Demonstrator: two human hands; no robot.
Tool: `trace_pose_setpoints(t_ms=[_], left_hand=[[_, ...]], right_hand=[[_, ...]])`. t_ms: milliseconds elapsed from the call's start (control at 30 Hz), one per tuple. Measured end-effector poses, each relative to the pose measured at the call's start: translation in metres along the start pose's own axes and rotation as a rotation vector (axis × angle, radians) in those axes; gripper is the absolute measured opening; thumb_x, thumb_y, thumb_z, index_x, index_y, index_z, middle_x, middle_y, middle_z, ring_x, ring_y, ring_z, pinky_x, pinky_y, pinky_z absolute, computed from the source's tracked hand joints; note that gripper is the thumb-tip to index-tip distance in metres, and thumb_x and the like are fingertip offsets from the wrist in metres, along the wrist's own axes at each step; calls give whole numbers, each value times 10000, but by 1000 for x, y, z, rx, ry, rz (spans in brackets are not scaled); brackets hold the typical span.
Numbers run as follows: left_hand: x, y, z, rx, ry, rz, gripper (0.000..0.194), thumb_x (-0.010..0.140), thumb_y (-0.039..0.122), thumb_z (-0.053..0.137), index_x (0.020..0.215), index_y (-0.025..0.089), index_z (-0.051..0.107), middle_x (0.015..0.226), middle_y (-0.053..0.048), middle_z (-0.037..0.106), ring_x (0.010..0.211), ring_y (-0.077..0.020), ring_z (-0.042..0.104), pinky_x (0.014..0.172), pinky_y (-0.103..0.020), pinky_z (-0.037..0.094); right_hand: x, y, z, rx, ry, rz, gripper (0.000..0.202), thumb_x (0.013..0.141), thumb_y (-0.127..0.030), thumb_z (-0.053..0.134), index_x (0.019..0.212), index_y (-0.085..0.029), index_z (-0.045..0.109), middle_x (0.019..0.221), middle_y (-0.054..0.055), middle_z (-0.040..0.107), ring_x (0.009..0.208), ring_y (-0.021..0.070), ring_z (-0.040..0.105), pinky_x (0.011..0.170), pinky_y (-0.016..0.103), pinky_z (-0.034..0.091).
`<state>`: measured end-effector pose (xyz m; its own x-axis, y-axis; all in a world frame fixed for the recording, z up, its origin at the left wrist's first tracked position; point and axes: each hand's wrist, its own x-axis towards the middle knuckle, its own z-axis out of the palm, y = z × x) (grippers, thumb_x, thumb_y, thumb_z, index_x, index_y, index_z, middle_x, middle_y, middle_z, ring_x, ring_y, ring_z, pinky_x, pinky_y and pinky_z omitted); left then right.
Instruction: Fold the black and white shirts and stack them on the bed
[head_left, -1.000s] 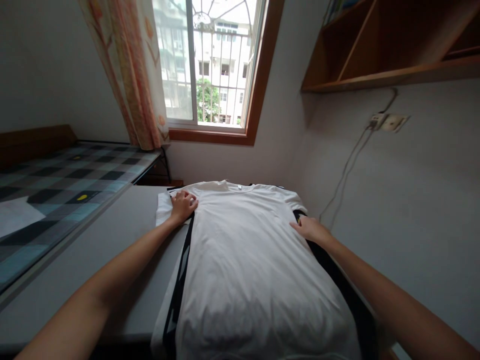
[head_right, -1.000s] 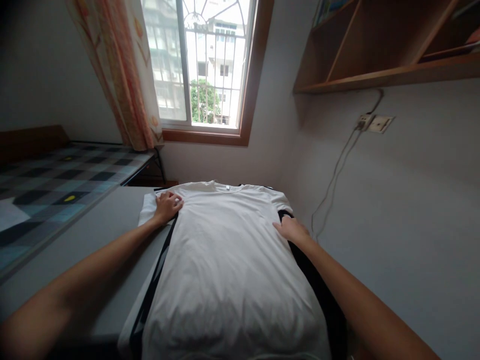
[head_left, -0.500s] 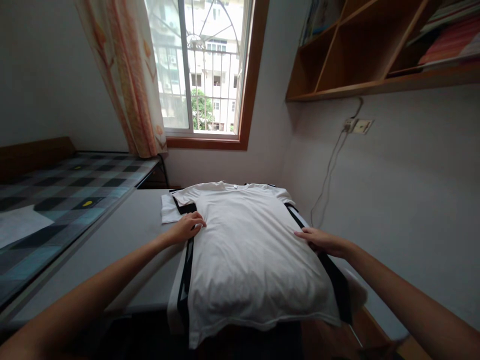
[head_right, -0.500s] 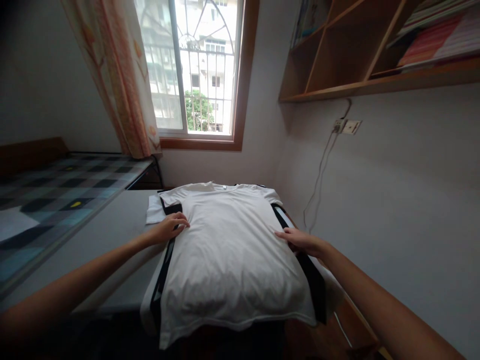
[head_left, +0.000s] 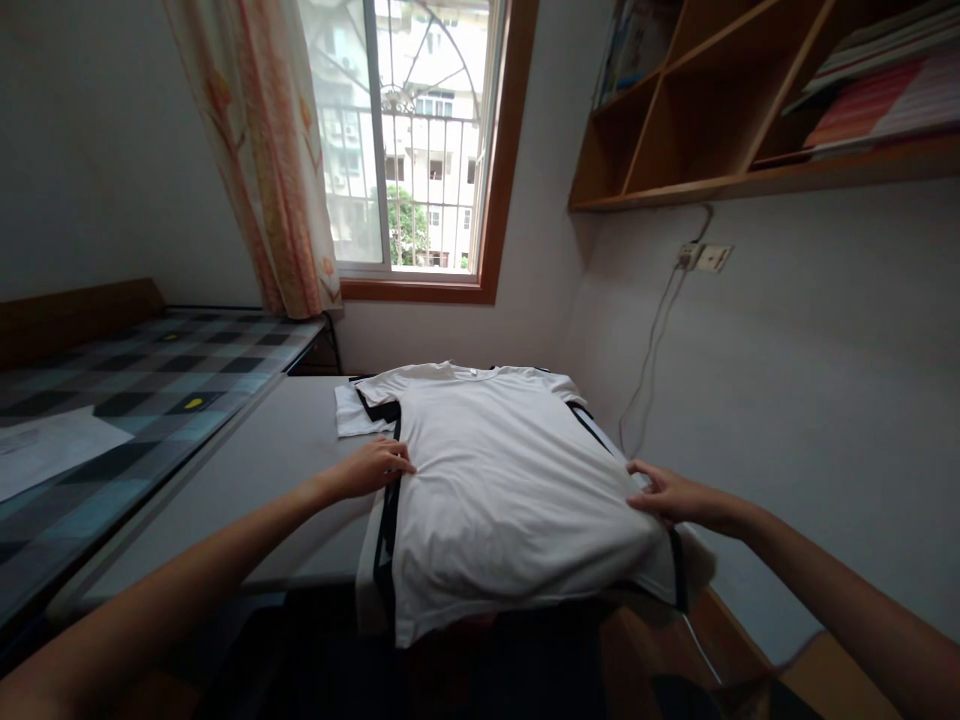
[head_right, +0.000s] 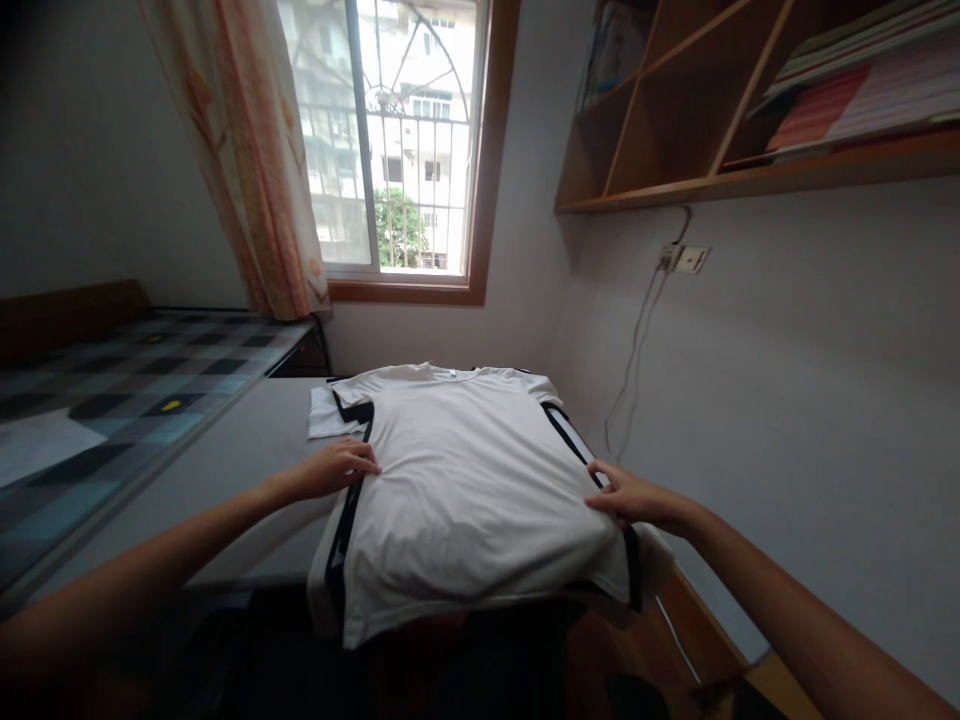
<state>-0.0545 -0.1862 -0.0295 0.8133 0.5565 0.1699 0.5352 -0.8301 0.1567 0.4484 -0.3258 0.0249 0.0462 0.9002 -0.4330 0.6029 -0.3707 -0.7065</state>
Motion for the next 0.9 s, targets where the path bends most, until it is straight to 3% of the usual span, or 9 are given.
trace_pose_setpoints(t_ms=[133,300,400,500,567,667,800,900], left_hand=[[-4,-1,-1,-5,-5,3,294,899,183,521,1054,289,748,988,-46,709,910,-182,647,863,-301,442],[-3,4,-10,-77,-44,0,276,869,190,543,1034,267,751,995,-48,711,885,-176,665,823,-269,471],[8,11,-14,-45,17,-96,257,903,248,516,1004,233,751,1041,-68,709,903,-189,669,859,-298,483],[25,20,-9,10,136,-177,325,940,332,477,1145,214,699,1232,-99,653,1124,-240,615,1001,-387,442],[35,28,1,30,169,-220,421,952,426,454,1275,216,625,1363,-114,574,1313,-290,478,1078,-456,379],[41,40,23,40,108,-267,568,937,548,434,1408,238,504,1505,-118,430,1433,-357,287,1127,-555,275],[35,47,46,54,39,-260,588,945,593,369,1445,294,446,1528,-92,400,1428,-359,293,1151,-601,167],[26,40,45,87,122,-272,509,963,514,381,1374,250,528,1483,-113,442,1401,-320,338,1152,-509,238]], right_hand=[[1,21,-7,-181,19,95,600,513,-520,801,931,-225,489,580,-51,514,446,99,440,366,202,311],[7,32,-11,-369,9,183,513,565,-515,781,909,-225,534,594,7,597,483,195,567,415,279,413],[17,12,-12,-531,173,-27,412,664,-515,716,926,-215,611,719,69,680,665,261,664,594,363,519],[33,-17,3,-626,305,-353,417,813,-511,552,1078,-205,651,1044,126,714,971,293,674,880,420,518],[46,-32,23,-661,294,-508,511,886,-532,439,1214,-187,626,1272,148,638,1179,303,594,1033,443,442],[63,-38,55,-759,275,-612,640,924,-585,363,1386,-175,530,1485,149,455,1386,303,396,1139,467,323],[77,-23,82,-883,186,-542,689,932,-633,333,1482,-228,423,1577,114,296,1456,312,243,1164,517,242],[81,-11,88,-888,161,-502,691,953,-631,275,1516,-240,358,1595,105,238,1466,294,213,1177,511,202]])
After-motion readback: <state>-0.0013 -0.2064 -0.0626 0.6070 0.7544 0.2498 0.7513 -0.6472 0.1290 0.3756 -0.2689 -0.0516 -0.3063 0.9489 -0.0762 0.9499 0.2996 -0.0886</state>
